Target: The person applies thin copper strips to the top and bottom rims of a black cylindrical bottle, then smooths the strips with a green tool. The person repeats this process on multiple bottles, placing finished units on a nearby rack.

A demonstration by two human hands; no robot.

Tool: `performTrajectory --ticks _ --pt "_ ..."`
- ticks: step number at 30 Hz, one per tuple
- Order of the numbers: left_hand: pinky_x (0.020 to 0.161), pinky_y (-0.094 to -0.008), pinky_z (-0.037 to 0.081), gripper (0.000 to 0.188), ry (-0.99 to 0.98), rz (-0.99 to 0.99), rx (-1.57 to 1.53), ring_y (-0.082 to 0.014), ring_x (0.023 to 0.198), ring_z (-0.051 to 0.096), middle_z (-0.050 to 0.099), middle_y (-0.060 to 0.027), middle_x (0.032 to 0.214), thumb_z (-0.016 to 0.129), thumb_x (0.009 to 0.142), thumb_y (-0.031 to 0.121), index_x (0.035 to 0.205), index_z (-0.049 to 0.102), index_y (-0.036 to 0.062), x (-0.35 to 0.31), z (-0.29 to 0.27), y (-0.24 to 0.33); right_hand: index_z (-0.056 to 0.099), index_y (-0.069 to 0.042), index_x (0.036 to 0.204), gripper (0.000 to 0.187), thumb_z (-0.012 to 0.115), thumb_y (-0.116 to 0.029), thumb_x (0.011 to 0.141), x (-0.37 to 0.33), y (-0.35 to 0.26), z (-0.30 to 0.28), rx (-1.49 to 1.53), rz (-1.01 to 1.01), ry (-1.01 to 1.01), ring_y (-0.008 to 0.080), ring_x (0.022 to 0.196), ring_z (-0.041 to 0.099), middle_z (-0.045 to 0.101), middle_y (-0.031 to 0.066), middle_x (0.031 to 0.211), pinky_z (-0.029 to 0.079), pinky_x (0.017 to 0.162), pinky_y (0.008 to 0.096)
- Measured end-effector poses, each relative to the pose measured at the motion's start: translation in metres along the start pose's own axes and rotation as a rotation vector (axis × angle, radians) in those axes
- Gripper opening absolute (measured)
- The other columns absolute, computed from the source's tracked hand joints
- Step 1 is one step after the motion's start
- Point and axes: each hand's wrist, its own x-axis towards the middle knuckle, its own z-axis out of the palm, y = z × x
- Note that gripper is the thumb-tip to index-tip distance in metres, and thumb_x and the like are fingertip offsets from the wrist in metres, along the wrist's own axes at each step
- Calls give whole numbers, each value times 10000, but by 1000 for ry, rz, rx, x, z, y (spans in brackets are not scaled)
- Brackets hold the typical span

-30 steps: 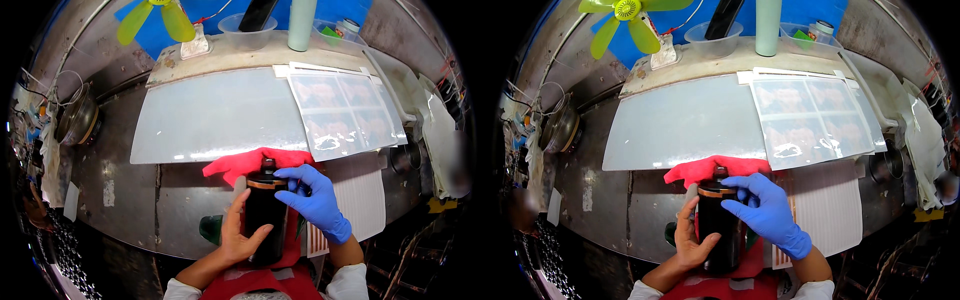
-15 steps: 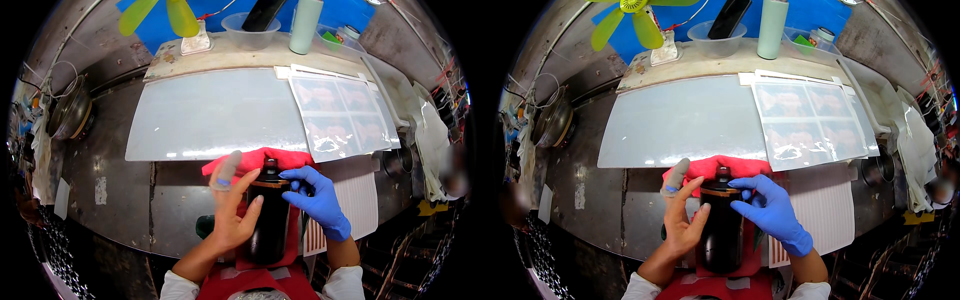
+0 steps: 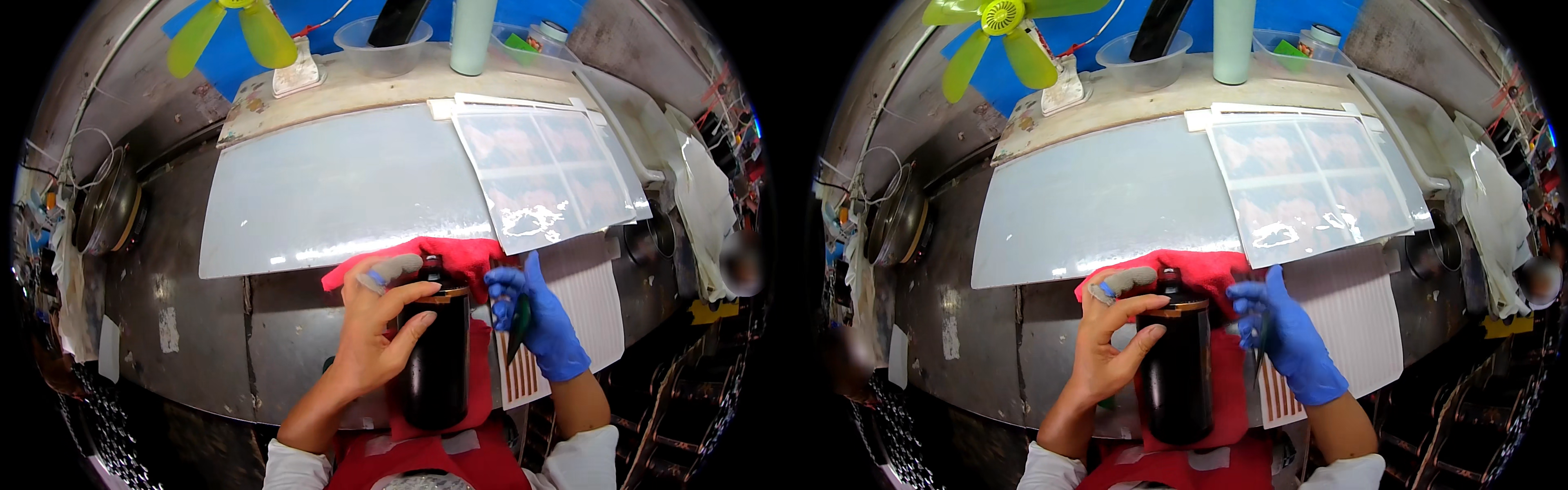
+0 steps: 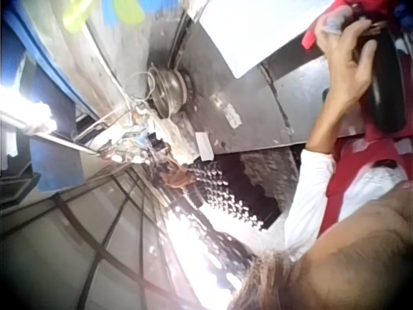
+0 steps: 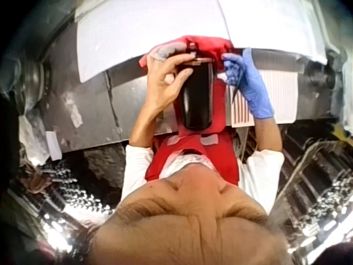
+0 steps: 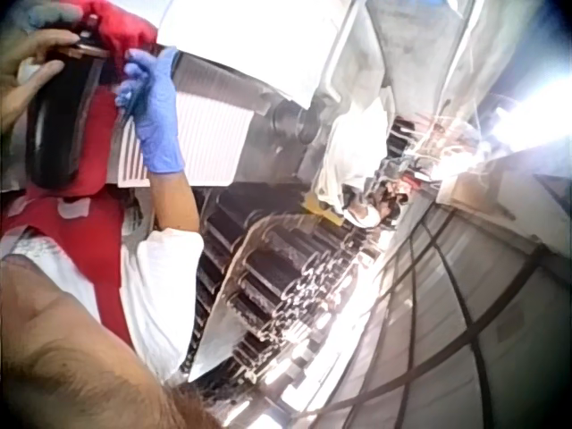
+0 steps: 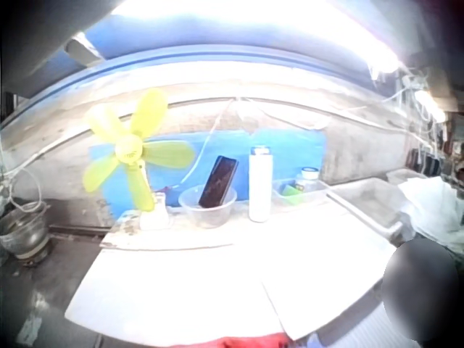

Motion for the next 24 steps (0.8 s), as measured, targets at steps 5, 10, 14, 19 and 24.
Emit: performTrajectory --ticks 5,10,14,19,24 --pt "909 -361 295 312 -58 48 -1 -250 1019 452 583 -65 1097 706 727 102 1035 654 110 7 -7 -5 460 -20 1164 421 628 -21 779 -41 10 7 -165 -59 41 142 956 574 558 92 1047 475 849 281" --pt "906 -343 275 323 -136 15 -86 -220 958 451 616 -22 1014 707 732 130 1052 660 137 11 -16 -10 457 -61 1129 430 669 12 762 -57 2 52 -493 -137 -19 142 960 575 571 72 1022 482 827 274" --pt "935 -337 255 329 -135 21 -66 -210 965 456 623 -22 1002 698 744 122 1070 657 137 9 -16 -10 446 -52 1121 416 669 -4 773 -46 5 59 -423 -127 19 138 944 581 571 81 1007 497 790 261" --pt "960 -344 243 311 -191 5 -137 -208 992 451 632 -21 974 677 756 86 1063 657 134 14 -18 -9 431 -50 1129 412 649 17 785 -43 23 64 -427 -315 47 145 963 574 564 87 1027 498 797 266" --pt "951 -354 247 260 -155 -16 -135 -203 1012 444 641 -9 940 672 756 72 1012 660 119 13 -18 -8 442 -50 1102 374 635 32 792 -41 21 64 -403 -297 19 129 951 568 565 74 1016 490 779 261"
